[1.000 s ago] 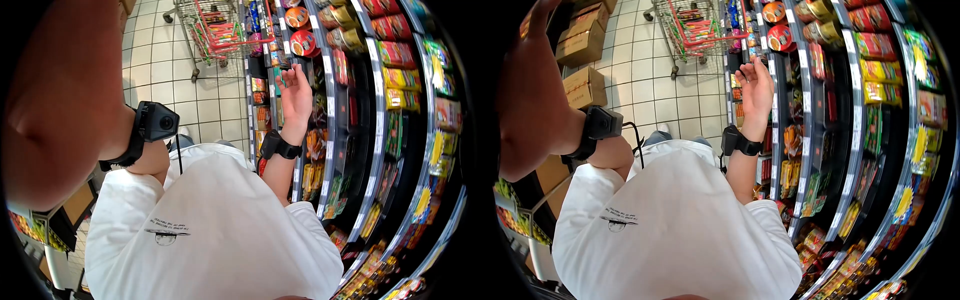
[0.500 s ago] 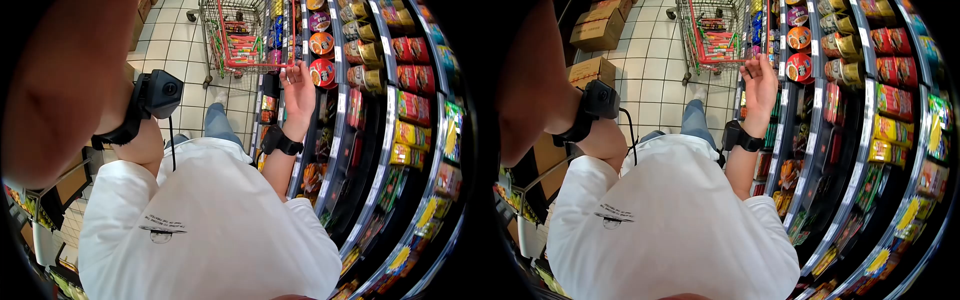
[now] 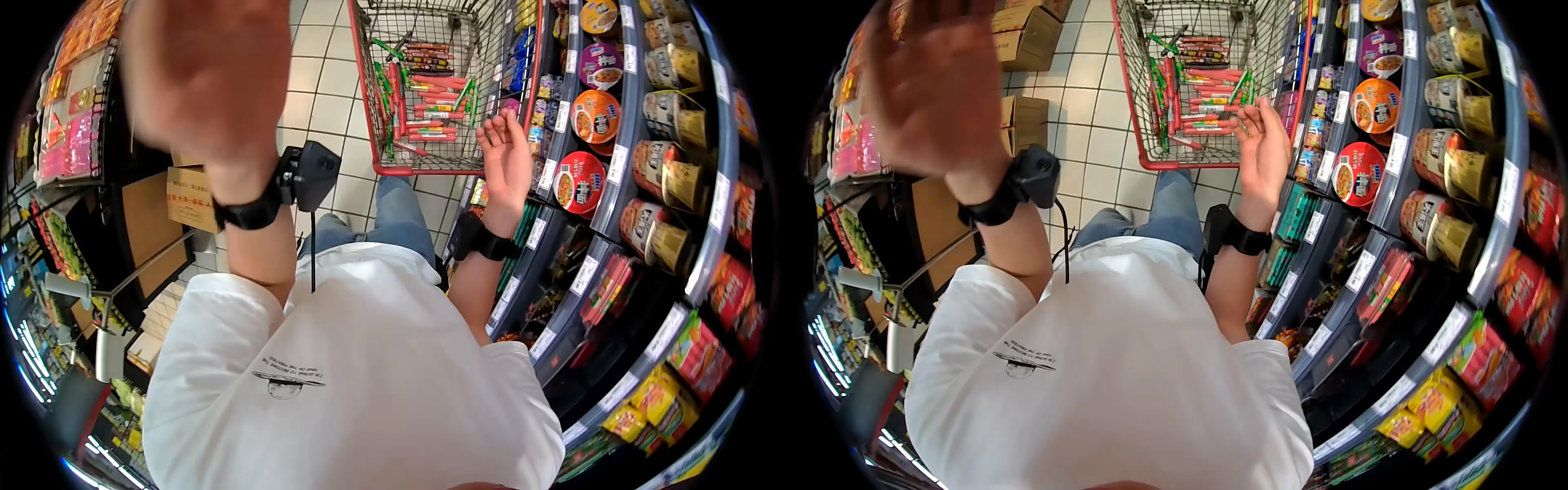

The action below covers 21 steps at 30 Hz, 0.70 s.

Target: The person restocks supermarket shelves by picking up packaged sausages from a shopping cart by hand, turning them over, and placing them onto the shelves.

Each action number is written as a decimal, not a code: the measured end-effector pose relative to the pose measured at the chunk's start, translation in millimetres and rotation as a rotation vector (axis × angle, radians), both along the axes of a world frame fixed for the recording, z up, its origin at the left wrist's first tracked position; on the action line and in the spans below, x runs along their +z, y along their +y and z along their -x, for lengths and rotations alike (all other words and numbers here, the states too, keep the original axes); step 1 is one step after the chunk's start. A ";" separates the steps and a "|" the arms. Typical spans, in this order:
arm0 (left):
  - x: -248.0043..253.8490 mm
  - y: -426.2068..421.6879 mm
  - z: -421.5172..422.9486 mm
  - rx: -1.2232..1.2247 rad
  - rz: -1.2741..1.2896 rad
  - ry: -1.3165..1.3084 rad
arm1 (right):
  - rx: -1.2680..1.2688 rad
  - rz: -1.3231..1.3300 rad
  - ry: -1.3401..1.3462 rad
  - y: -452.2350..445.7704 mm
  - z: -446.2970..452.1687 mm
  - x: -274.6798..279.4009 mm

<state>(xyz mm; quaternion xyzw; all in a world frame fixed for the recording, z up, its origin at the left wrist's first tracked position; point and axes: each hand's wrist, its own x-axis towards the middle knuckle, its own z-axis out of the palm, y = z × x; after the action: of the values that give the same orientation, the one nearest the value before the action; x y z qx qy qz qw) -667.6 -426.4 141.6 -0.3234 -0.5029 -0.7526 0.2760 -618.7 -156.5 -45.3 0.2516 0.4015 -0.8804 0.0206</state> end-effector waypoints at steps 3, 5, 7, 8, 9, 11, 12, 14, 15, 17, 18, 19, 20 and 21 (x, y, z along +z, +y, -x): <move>-85.9 31.0 64.3 0.087 0.075 -0.738 | 0.043 0.045 -0.121 14.1 35.1 -32.8; -158.5 50.9 94.3 0.180 0.343 -0.870 | 0.058 0.073 -0.173 22.6 56.7 -65.0; -238.5 72.7 106.9 0.170 0.418 -1.224 | 0.102 0.147 -0.271 28.9 74.3 -97.1; -276.1 82.6 107.6 0.132 0.435 -1.348 | 0.104 0.152 -0.298 30.5 82.3 -112.1; -315.9 88.0 106.8 0.149 0.609 -1.388 | 0.125 0.192 -0.338 30.2 90.1 -125.4; -377.1 104.4 95.9 0.181 0.792 -1.494 | 0.194 0.249 -0.399 30.4 106.1 -148.7; -400.4 111.2 89.9 0.204 0.810 -1.534 | 0.197 0.248 -0.423 29.6 112.1 -157.7; -434.2 120.0 82.7 0.180 0.926 -1.631 | 0.295 0.353 -0.496 27.7 126.3 -176.9; -445.5 122.9 82.0 0.180 0.956 -1.655 | 0.308 0.359 -0.508 26.8 130.0 -185.1; -472.0 125.7 84.0 0.255 0.985 -1.640 | 0.307 0.368 -0.537 25.0 135.0 -199.3; -487.2 126.7 82.9 0.330 1.015 -1.607 | 0.302 0.375 -0.550 24.7 134.5 -206.0; -502.7 127.1 87.3 0.366 1.019 -1.608 | 0.273 0.346 -0.563 22.9 134.6 -212.9; -510.7 127.3 91.0 0.380 1.008 -1.628 | 0.279 0.353 -0.582 22.4 132.2 -218.9; -516.0 129.8 89.5 0.439 1.019 -1.630 | 0.293 0.377 -0.597 22.9 128.8 -222.9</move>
<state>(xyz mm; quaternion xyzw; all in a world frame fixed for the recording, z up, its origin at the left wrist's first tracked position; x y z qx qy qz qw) -757.1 -296.6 -374.5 0.3145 -0.8522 -0.3706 -0.1937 -747.6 -133.6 -268.2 0.4288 0.2408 -0.8143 0.3084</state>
